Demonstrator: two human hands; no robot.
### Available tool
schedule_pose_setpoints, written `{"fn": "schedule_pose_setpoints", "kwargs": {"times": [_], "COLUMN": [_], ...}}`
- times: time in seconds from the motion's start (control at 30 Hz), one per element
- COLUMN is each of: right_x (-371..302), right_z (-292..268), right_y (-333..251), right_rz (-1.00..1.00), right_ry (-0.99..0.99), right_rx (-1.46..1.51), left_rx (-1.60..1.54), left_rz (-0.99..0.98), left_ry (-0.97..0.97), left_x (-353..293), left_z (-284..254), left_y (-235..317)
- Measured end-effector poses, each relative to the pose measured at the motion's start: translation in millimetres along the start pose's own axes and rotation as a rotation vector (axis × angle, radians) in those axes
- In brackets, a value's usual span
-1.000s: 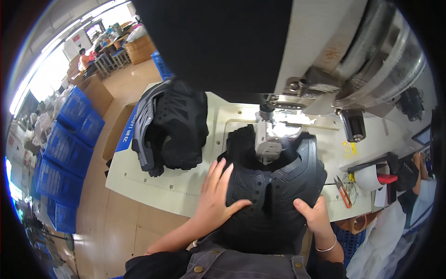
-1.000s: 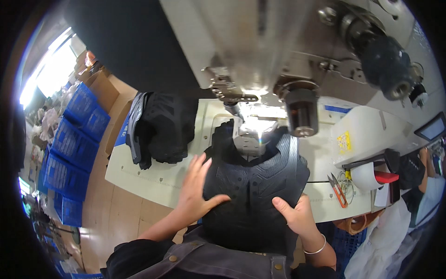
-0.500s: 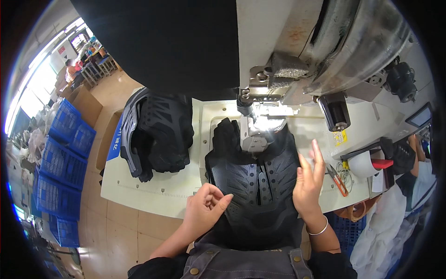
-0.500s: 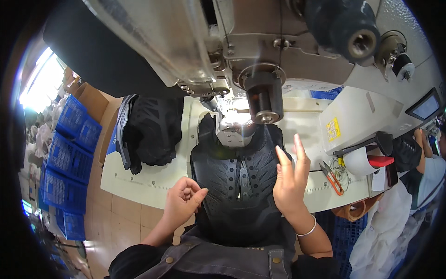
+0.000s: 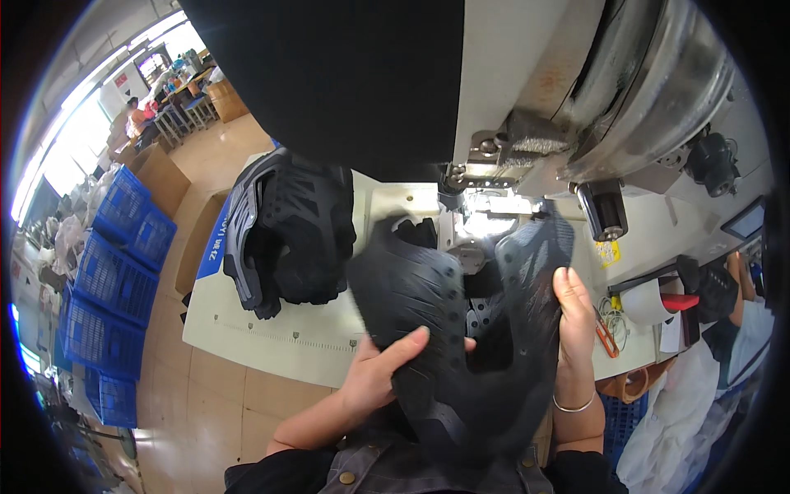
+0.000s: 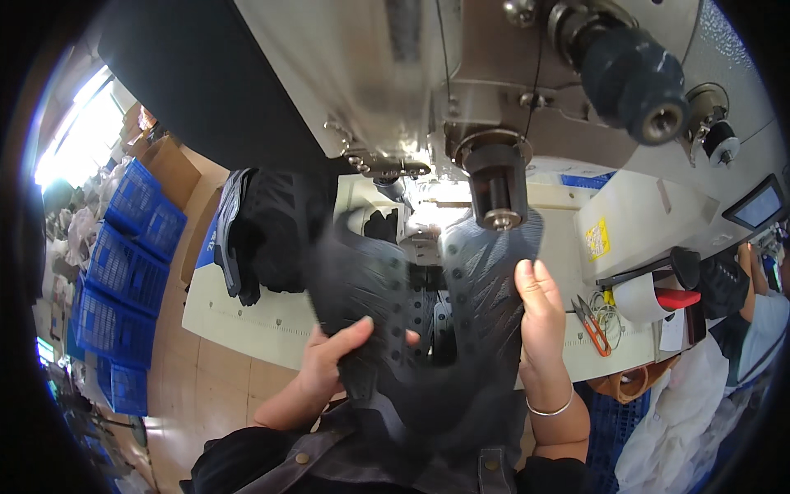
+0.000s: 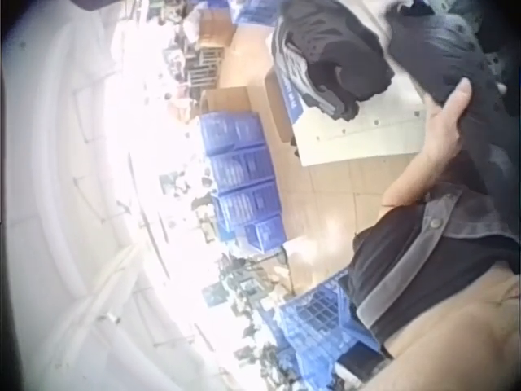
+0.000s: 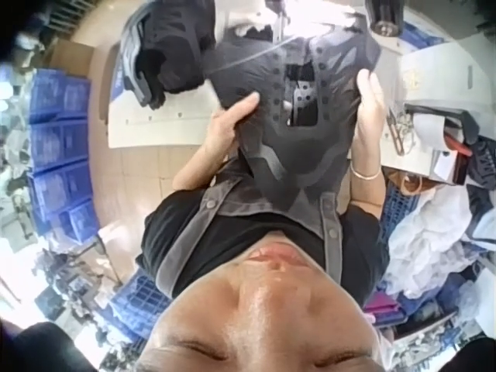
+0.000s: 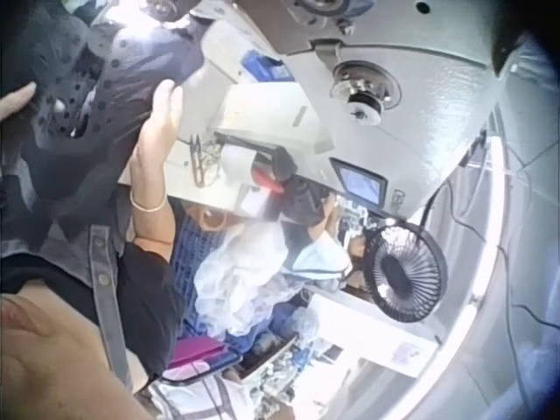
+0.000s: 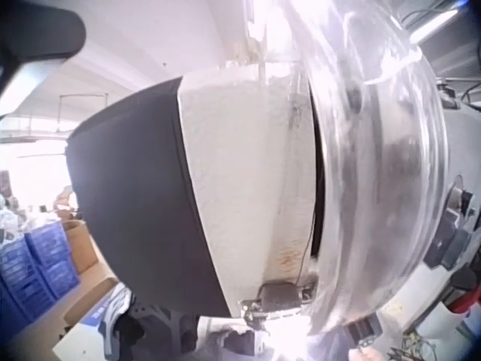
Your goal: The recorder is using a heavy-duty industrial sewing machine to stitch together black leather or synthetic shoe upper components in a factory setting.
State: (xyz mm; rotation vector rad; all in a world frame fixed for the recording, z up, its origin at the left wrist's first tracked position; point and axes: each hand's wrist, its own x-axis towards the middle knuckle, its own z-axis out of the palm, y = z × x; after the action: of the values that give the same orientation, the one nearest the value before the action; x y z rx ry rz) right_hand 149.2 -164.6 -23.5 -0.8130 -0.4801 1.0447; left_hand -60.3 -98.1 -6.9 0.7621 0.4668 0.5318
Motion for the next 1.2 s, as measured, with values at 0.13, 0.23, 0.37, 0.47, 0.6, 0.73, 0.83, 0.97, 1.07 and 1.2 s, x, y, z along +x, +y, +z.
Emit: {"fn": "schedule_pose_setpoints", "kwargs": {"times": [0.13, 0.23, 0.37, 0.47, 0.6, 0.73, 0.83, 0.97, 1.07, 1.2], "right_x": [10.3, 22.5, 15.2, 3.4, -1.7, -1.0, -4.1, -15.3, -24.7, -28.7], "right_z": [-1.6, 0.6, 2.7, 6.8, 6.4, 1.2, -0.7, 1.3, -1.1, 3.7], "right_y": [-4.3, -6.3, -11.7, -7.9, -6.8, -3.5, -3.9, -4.5, -3.3, -3.4], "right_rz": [-0.126, -0.097, -0.045, -0.186, -0.208, -0.248, -0.241, -0.247, -0.316, -0.340], "right_ry": [0.169, 0.210, -0.011, -0.047, -0.033, -0.012, -0.012, -0.018, -0.012, -0.038], "right_rx": [-0.070, -0.055, -0.005, -0.132, -0.109, -0.160, -0.171, -0.218, -0.404, -0.471], "left_rx": [0.068, 0.126, 0.133, 0.136, 0.163, 0.194, 0.183, 0.249, 0.475, 0.568], "left_rz": [0.165, 0.148, 0.192, 0.215, 0.213, 0.211, 0.247, 0.223, 0.369, 0.489], "left_ry": [-0.095, -0.136, -0.169, -0.138, -0.142, -0.133, -0.122, -0.040, 0.012, 0.081], "left_x": [21.5, 39.2, 52.0, 56.7, 58.1, 58.4, 56.5, 54.4, 43.1, 38.8], "left_z": [-0.5, -4.0, 1.2, 3.2, 0.0, 1.4, 4.0, 1.1, 2.8, 0.6], "left_y": [18.1, 28.5, 28.5, 29.2, 32.4, 32.6, 31.2, 28.8, 21.6, 5.3]}}
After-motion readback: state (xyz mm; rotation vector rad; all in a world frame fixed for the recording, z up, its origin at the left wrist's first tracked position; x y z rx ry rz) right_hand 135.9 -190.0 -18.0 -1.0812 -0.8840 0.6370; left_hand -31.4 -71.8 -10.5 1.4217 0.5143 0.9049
